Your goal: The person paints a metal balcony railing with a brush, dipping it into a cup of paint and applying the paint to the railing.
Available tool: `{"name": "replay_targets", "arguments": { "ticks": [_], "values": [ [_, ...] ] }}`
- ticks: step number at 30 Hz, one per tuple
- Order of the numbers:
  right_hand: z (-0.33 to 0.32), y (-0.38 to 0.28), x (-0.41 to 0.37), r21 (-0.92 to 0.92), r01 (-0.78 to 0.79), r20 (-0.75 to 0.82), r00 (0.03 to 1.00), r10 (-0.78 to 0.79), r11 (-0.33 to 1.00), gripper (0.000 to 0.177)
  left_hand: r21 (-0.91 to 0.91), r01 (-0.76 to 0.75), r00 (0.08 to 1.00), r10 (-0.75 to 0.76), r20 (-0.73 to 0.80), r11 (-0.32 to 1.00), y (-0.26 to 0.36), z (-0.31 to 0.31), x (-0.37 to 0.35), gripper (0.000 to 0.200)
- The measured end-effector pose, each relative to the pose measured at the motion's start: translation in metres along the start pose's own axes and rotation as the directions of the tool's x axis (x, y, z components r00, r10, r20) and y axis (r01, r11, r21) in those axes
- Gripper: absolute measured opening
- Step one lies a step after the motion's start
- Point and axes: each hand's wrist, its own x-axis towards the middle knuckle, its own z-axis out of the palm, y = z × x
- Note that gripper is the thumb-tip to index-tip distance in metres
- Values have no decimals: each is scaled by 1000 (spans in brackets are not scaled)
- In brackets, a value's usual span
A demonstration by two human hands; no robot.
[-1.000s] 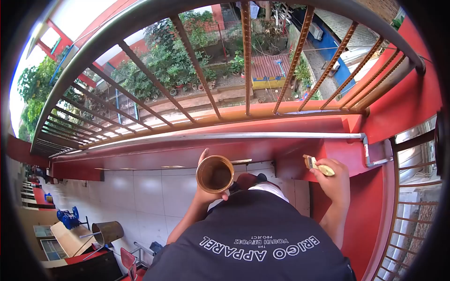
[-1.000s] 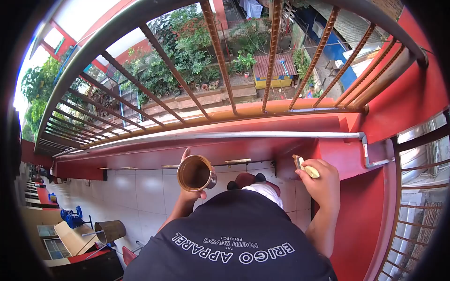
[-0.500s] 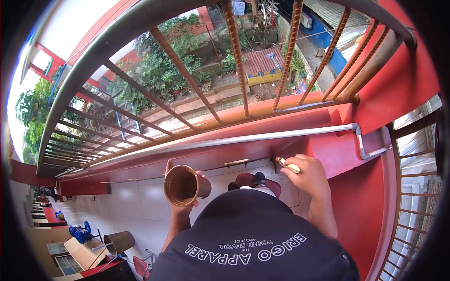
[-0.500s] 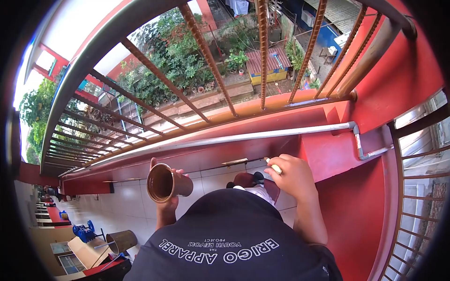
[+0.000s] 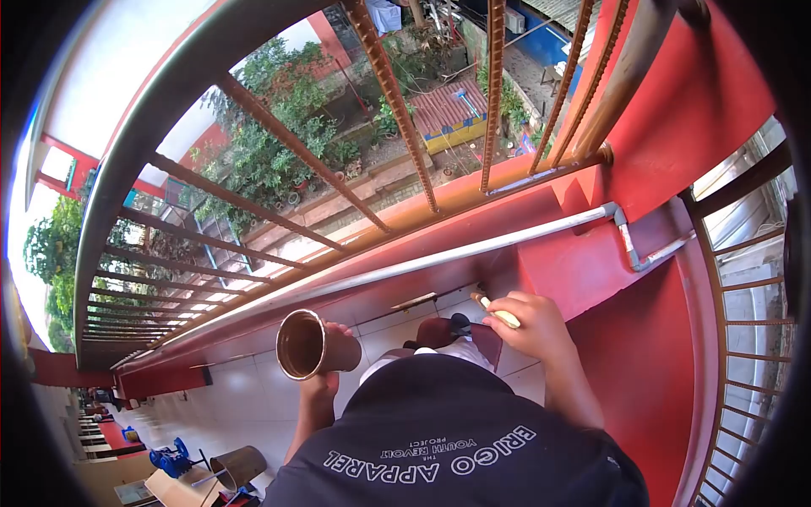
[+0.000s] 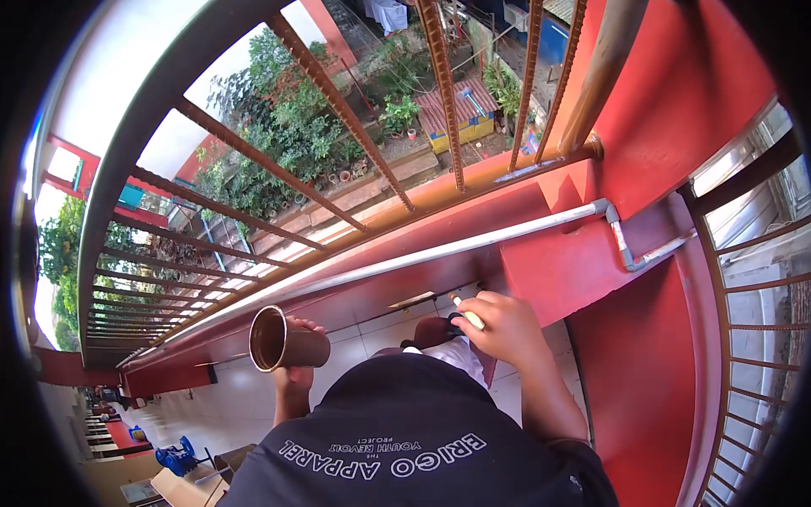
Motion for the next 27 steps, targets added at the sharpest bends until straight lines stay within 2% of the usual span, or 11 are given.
{"name": "replay_targets", "arguments": {
  "ticks": [3,7,11,13,17,18,21,25,27],
  "values": [
    [-2,5,-1,9,13,-29,1000,-13,1000,19,98,-11,989,25,-145,995,6,23,3,110],
    [-3,10,-1,48,30,-85,996,-26,998,17,172,2,978,34,-207,985,10,20,1,106],
    [2,10,-2,61,19,-82,997,-14,998,15,70,-16,992,24,-126,997,8,18,1,97],
    [6,8,-2,80,51,-104,994,-42,995,14,73,-31,997,36,-63,997,9,22,5,94],
    [9,-7,-7,43,12,-126,992,-6,999,14,145,-46,999,43,24,988,19,41,13,89],
    [10,-11,-9,37,7,-131,991,-2,999,14,86,-26,994,16,110,996,14,23,12,89],
    [9,-29,-17,42,-11,-142,990,17,999,13,85,-96,970,74,230,992,1,6,7,87],
    [7,-43,-24,8,-2,-127,992,3,1000,14,181,59,980,-92,178,982,-8,-6,-8,98],
    [7,-45,-31,-55,-21,-102,995,15,998,13,204,-9,987,-24,161,979,-16,-11,-16,110]
  ]
}}
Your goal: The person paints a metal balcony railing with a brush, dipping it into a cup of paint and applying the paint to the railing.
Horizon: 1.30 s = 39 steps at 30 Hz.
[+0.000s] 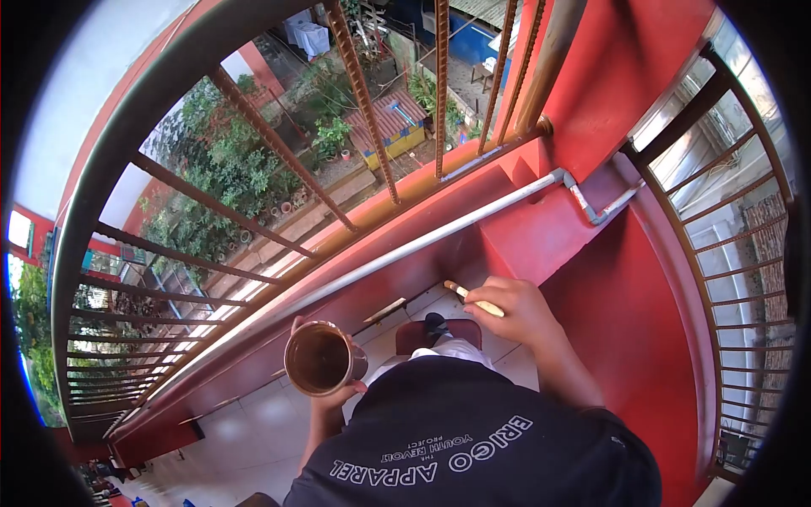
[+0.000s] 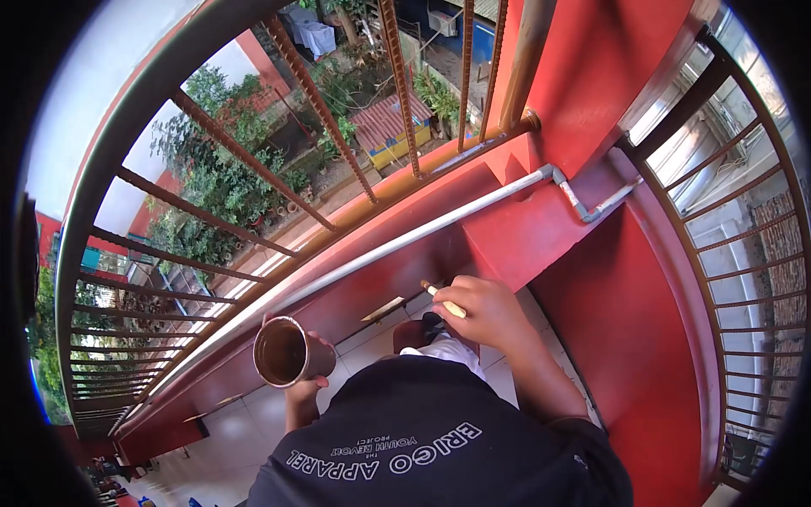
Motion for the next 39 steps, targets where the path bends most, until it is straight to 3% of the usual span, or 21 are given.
{"name": "replay_targets", "arguments": {
  "ticks": [5,8,10,12,14,16,19,24,28,32,36,39],
  "values": [
    [0,-27,-19,-105,-53,-22,998,51,993,14,-40,-25,1000,25,5,999,3,-8,-17,132],
    [-3,-50,-30,-115,-97,-80,993,88,989,15,-77,-34,988,45,148,996,-11,-27,-20,132],
    [1,-61,-43,-89,-130,-119,986,119,987,15,-149,-21,992,38,116,989,-12,-26,-25,122],
    [-2,-68,-54,-176,-182,-82,982,169,968,16,-253,64,987,-23,161,965,2,-24,-25,120],
    [-7,-71,-62,-293,-192,-62,981,181,937,16,-320,47,990,-2,139,946,-7,-31,-31,119],
    [-14,-78,-68,-293,-223,-99,974,202,930,16,-413,75,990,-17,142,907,-11,-39,-35,120],
    [-22,-85,-79,-312,-237,-162,967,194,920,16,-398,105,990,-56,131,911,-12,-51,-43,123],
    [-17,-87,-85,-308,-297,-196,950,245,904,17,-293,-66,998,62,-25,954,-1,-55,-54,127],
    [-4,-85,-61,-272,-156,-147,982,119,950,18,-121,-154,985,143,-98,981,14,-63,-56,131],
    [-6,-76,-47,-166,-99,-124,989,79,981,22,-183,-17,998,7,-56,983,4,-70,-55,118],
    [-20,-65,-45,-222,-94,-179,982,54,971,29,-255,-172,985,158,-75,952,20,-36,-37,116],
    [-27,-49,-58,-179,-138,-275,958,85,974,33,-305,-8,1000,16,24,952,-16,-40,-32,117]
  ]
}}
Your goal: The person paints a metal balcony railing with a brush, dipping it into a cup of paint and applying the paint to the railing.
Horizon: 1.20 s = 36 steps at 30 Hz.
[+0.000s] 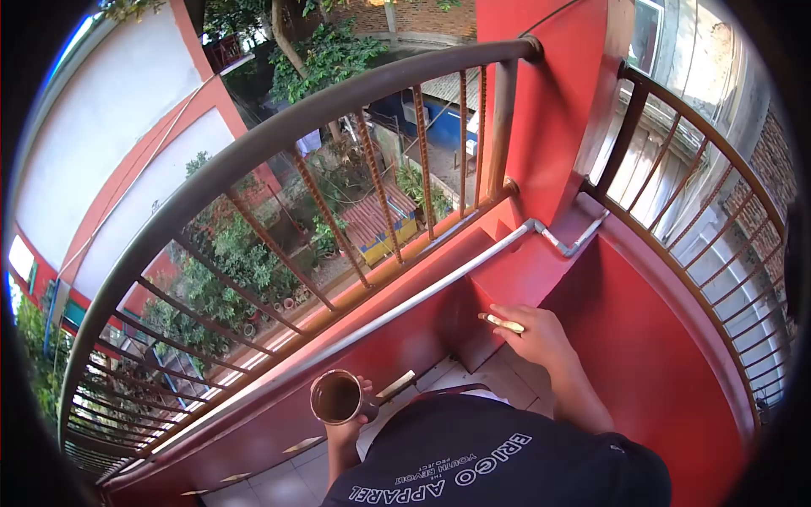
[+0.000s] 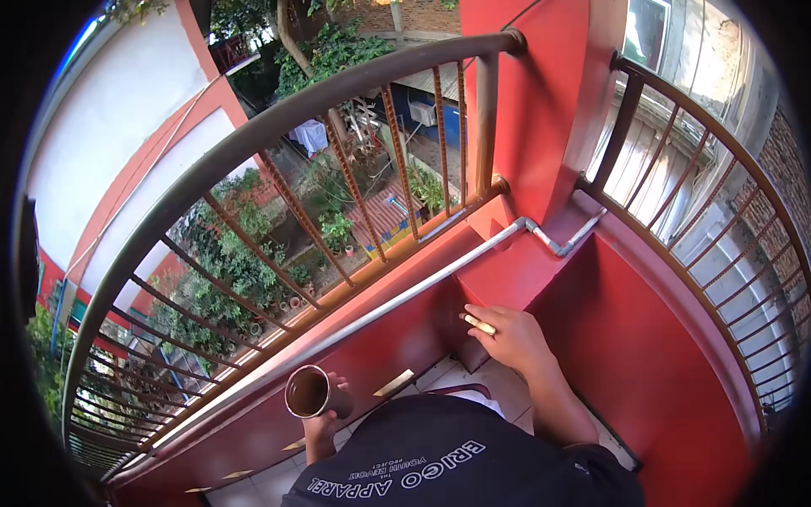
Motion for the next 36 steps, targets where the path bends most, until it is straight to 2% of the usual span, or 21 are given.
{"name": "replay_targets", "arguments": {
  "ticks": [2,4,7,8,11,15,17,18,21,24,30,33,36],
  "values": [
    [-8,9,-7,26,-41,-85,995,43,999,34,-20,64,997,-63,44,998,-9,1,10,120],
    [-16,22,-16,20,-94,-118,988,96,995,32,-52,60,996,-56,64,997,-1,35,26,117],
    [-32,39,-31,6,-179,-132,975,178,984,29,2,15,992,-15,129,1000,16,85,53,99],
    [-37,43,-37,0,-207,-134,969,205,978,28,2,53,990,-53,129,999,18,97,58,97],
    [-47,57,-58,-13,-224,-201,955,217,974,26,61,84,958,-97,268,995,-6,96,80,97],
    [-55,71,-84,23,-330,-248,912,325,944,26,51,127,925,-137,355,991,-21,124,100,98],
    [-55,79,-95,45,-348,-299,890,345,936,24,4,89,922,-84,377,996,-24,148,109,99],
    [-57,82,-99,39,-365,-293,886,360,930,23,-19,71,920,-58,387,997,-25,158,113,100],
    [-65,88,-108,29,-406,-265,878,398,914,21,-45,150,887,-115,448,988,-27,175,122,97],
    [-72,95,-108,35,-415,-247,878,410,909,21,60,155,860,-165,484,986,-30,182,123,100],
    [-81,108,-98,20,-399,-270,881,389,917,23,181,241,858,-296,420,954,-40,175,104,94],
    [-85,115,-89,-1,-384,-250,894,371,923,25,132,289,873,-317,371,948,-34,185,95,82],
    [-86,123,-81,5,-364,-200,912,358,931,25,265,217,882,-305,358,939,-34,178,91,82]
  ]
}}
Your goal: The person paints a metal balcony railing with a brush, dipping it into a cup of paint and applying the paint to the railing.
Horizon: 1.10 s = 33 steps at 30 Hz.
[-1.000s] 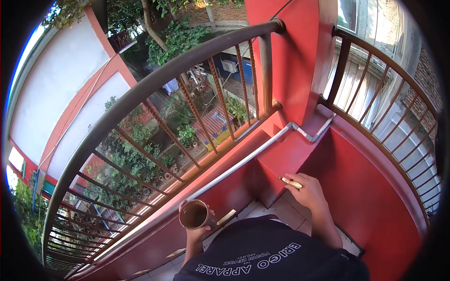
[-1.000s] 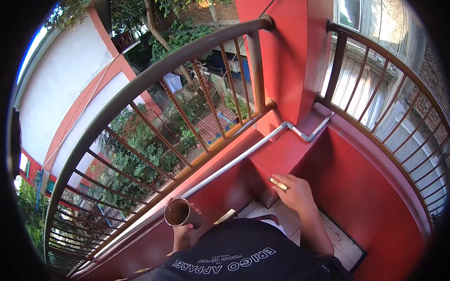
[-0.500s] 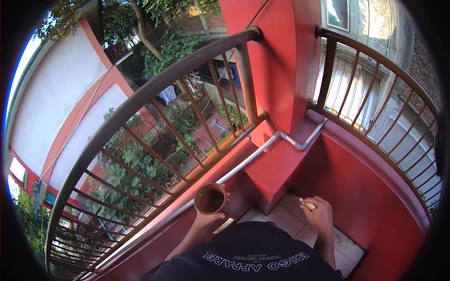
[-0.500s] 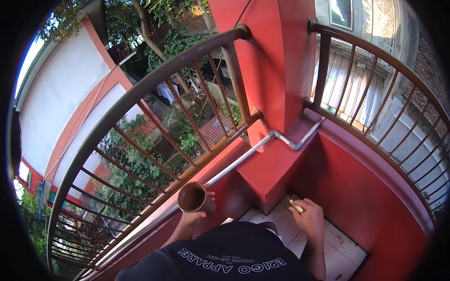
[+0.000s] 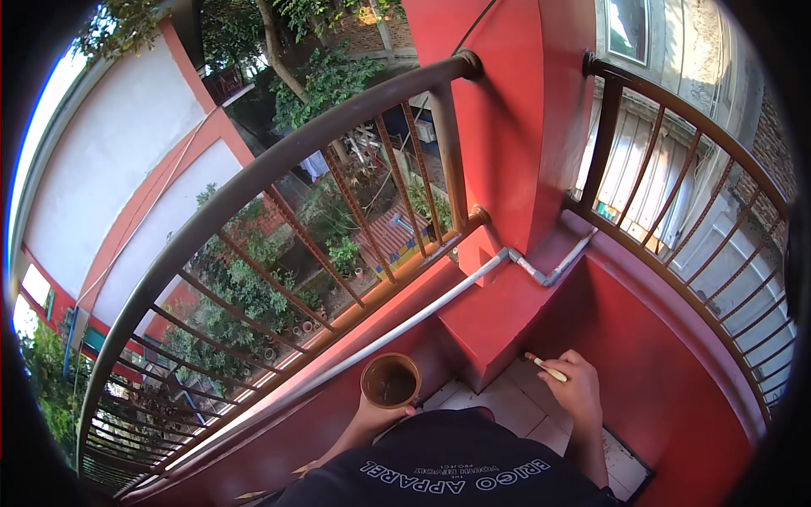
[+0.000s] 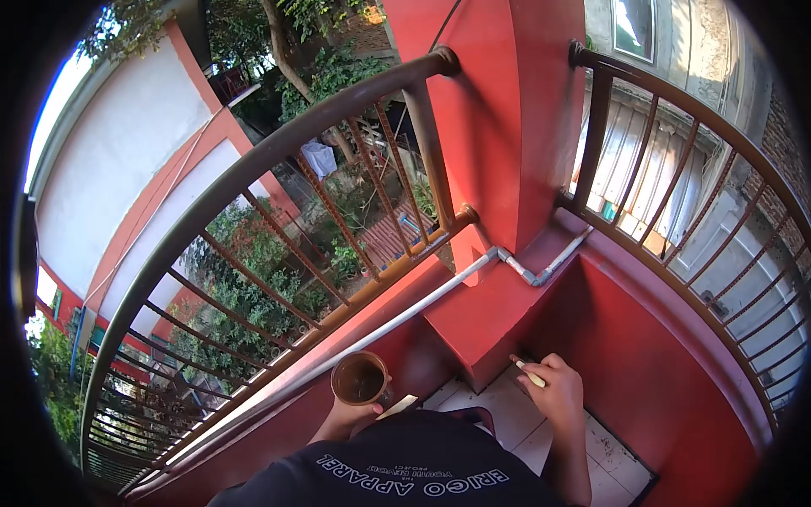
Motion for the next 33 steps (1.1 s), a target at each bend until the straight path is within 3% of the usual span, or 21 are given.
{"name": "replay_targets", "arguments": {
  "ticks": [3,6,9,12,16,21,27,31,33],
  "values": [
    [6,8,7,36,41,40,998,-43,999,25,31,-73,997,74,-20,997,-9,-2,-3,83],
    [8,7,10,50,46,72,996,-49,998,24,52,43,999,-41,-29,998,-8,-1,-11,87],
    [13,4,13,38,46,82,995,-49,998,24,91,66,997,-63,-35,994,-29,-8,-21,91],
    [18,-2,7,30,40,91,995,-43,999,23,171,39,999,-36,-25,984,-23,-10,-28,96],
    [20,-15,-1,36,10,69,998,-13,999,21,104,22,1000,-21,-11,994,-28,-28,-21,102],
    [14,-47,-12,37,-9,-66,998,11,999,21,47,-151,983,145,114,987,-37,-36,-2,111],
    [6,-81,-23,-110,-9,-48,999,3,994,20,-5,-147,978,146,150,989,-33,-25,11,103],
    [-1,-109,-26,-144,26,-90,995,-39,989,20,141,-160,969,128,213,977,-38,-24,30,95],
    [-6,-122,-25,-168,94,-105,988,-112,981,19,100,-349,921,322,219,932,-45,-18,49,97]
  ]
}}
